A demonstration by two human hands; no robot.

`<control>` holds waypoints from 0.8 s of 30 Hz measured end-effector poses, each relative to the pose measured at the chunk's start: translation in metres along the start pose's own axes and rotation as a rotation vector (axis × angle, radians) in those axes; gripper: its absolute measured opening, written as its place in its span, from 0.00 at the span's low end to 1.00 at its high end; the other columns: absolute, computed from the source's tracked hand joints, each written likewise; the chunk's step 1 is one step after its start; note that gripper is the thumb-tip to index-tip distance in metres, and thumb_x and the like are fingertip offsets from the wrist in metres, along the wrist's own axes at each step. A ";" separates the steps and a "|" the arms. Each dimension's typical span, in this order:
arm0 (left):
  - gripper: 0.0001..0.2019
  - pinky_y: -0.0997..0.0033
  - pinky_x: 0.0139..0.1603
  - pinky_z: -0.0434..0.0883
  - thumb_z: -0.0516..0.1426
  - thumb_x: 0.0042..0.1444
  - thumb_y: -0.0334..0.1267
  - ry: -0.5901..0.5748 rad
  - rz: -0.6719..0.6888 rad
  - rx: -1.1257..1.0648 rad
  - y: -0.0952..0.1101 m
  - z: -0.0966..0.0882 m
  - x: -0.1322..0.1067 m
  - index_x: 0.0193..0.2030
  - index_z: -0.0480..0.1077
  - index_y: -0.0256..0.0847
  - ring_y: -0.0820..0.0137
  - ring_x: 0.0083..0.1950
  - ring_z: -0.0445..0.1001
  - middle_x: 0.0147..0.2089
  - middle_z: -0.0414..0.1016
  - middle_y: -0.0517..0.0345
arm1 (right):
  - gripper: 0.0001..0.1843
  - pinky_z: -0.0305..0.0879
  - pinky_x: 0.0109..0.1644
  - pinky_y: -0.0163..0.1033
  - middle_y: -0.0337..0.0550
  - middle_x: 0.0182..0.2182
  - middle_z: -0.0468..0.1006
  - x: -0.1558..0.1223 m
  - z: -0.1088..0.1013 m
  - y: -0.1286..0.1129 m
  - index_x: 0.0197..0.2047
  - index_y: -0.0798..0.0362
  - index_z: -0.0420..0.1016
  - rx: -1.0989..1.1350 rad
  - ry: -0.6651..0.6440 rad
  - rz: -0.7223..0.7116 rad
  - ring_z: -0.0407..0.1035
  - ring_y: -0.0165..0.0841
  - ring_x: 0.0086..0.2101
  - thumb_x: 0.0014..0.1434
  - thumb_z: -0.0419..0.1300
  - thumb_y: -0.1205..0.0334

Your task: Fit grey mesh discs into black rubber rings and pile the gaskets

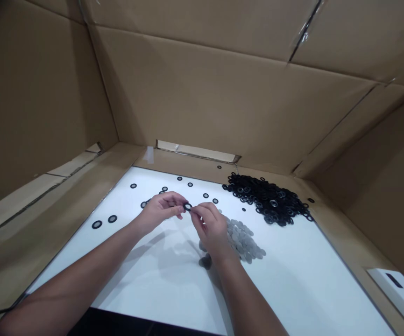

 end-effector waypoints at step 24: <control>0.12 0.69 0.39 0.71 0.63 0.58 0.46 -0.017 -0.006 0.162 -0.001 0.000 -0.001 0.36 0.76 0.39 0.70 0.36 0.73 0.34 0.76 0.57 | 0.11 0.68 0.28 0.35 0.40 0.29 0.75 -0.010 0.034 0.043 0.40 0.50 0.70 0.376 -0.092 0.479 0.73 0.32 0.28 0.68 0.57 0.52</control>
Point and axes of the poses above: each hand's wrist, its own x-axis towards the middle knuckle, its own z-axis out of the palm, y = z × x, the point moved 8 cm from there along x, towards the middle knuckle
